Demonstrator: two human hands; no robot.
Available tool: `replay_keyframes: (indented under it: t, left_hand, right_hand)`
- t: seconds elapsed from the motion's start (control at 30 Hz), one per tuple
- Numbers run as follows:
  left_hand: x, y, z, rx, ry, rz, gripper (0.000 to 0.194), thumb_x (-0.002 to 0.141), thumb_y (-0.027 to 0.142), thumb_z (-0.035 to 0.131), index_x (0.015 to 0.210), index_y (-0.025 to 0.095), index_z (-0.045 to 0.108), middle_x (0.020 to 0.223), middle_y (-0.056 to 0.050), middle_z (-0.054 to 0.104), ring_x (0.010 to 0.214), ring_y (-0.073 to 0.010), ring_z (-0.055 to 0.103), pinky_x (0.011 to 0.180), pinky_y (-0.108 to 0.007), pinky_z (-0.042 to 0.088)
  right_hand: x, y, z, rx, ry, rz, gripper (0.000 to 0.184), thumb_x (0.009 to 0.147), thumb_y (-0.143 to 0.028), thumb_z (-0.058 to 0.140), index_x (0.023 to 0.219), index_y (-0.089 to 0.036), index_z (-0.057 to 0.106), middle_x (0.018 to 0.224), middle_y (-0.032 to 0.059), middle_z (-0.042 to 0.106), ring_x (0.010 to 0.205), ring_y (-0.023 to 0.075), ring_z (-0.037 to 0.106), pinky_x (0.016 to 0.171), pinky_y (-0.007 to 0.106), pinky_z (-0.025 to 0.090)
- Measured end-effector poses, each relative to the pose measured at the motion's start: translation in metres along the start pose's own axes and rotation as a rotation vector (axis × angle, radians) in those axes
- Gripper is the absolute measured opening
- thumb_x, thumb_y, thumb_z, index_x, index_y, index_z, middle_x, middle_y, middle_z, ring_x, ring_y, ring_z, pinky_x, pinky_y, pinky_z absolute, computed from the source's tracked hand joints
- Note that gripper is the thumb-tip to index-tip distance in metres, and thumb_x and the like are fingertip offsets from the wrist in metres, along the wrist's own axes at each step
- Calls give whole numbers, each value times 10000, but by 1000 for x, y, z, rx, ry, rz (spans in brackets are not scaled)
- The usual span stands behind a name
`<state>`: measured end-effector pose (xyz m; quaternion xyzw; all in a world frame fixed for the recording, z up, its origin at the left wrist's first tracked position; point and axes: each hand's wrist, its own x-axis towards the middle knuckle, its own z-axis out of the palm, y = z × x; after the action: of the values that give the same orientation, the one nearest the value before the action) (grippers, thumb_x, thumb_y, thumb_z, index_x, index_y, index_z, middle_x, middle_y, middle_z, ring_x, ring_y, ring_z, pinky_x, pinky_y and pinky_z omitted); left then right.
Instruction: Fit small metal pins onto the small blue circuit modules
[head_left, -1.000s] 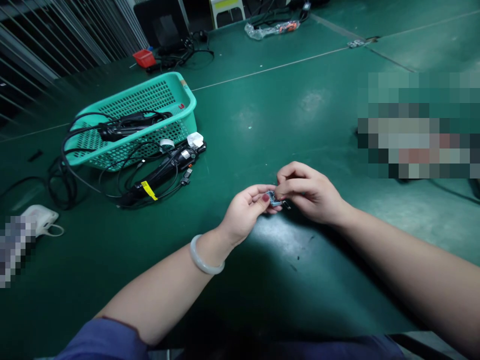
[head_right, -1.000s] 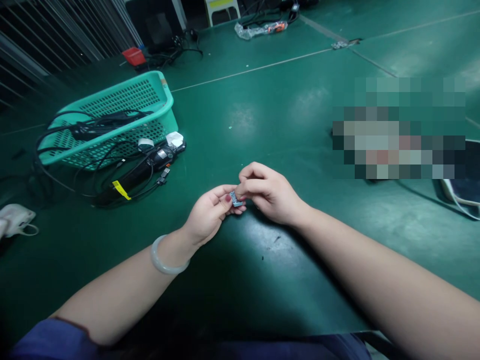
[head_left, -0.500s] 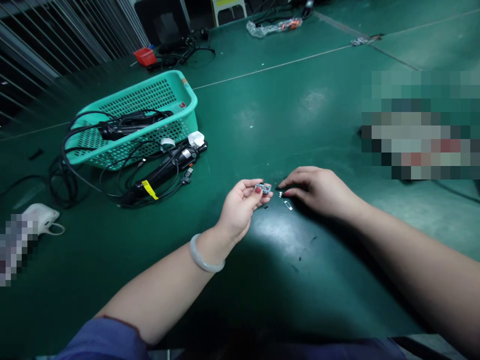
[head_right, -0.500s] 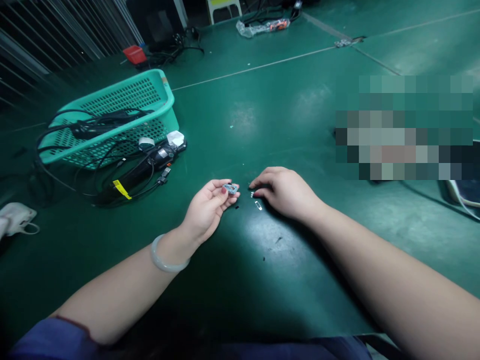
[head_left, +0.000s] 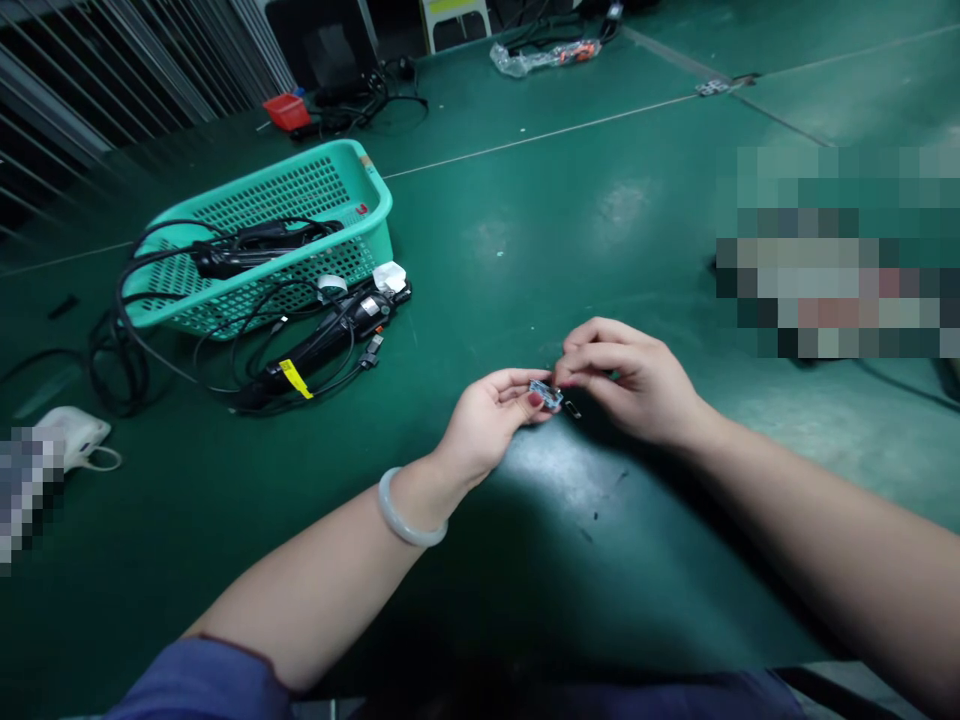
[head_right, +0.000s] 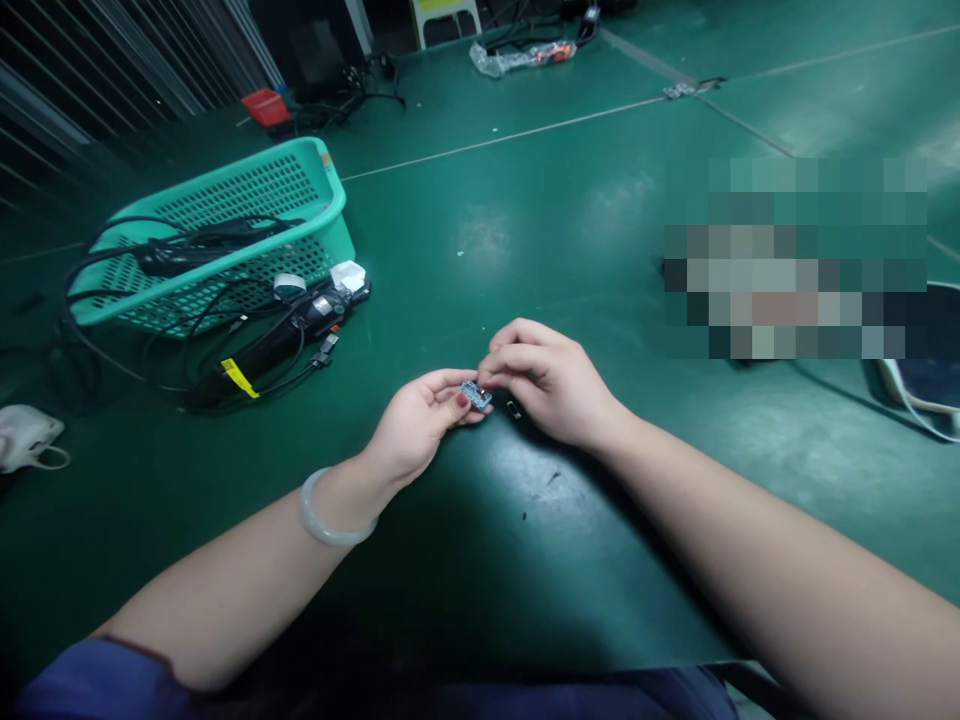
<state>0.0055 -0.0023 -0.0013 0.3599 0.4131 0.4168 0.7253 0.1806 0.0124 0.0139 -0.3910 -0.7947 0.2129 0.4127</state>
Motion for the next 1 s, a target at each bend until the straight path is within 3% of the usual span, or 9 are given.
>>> replay_keyframes:
  t: [0.23,0.47,0.6,0.73,0.83,1.0]
  left_hand:
    - [-6,3,4,30,-107,-26,334,632,334,791,846,113,661,721,-39,695,665,-102,634,720,-266,506]
    - [-3,-1,1,-3,-98,-42,290,669,303,767,860,117,652,751,-46,696,677,-114,648,709,-270,508]
    - [1,1,-2,-139,59,15,197,733,197,703,910,138,640,806,-27,693,716,-98,658,760,-257,504]
    - [4,4,-3,-208,250,131,179,750,123,661,917,151,603,838,-11,679,795,-100,663,881,-292,483]
    - [6,3,-4,-191,292,154,209,731,118,678,914,147,582,842,-17,677,826,-108,663,917,-314,471]
    - [7,0,-4,-137,301,169,280,664,119,733,883,143,561,826,-16,675,831,-108,654,940,-326,453]
  right_hand:
    - [0,-2,0,147,-69,-46,167,817,-176,600,709,-221,719,761,10,557,656,88,564,579,215,471]
    - [-1,0,-3,157,-9,86,205,852,-219,556,784,-269,744,781,19,641,684,118,612,638,258,515]
    - [-1,-1,-3,72,0,121,169,852,-214,567,836,-247,733,814,28,686,754,142,635,721,284,522]
    - [-7,-3,7,-91,-275,159,110,807,-264,650,862,-202,723,858,44,701,825,177,647,778,314,519]
    - [-10,-4,18,-247,-374,137,154,820,-267,634,931,-199,716,920,58,698,894,206,637,813,344,508]
    - [-11,-5,26,-355,-334,63,172,869,-207,542,803,-185,699,827,59,686,817,187,628,761,314,498]
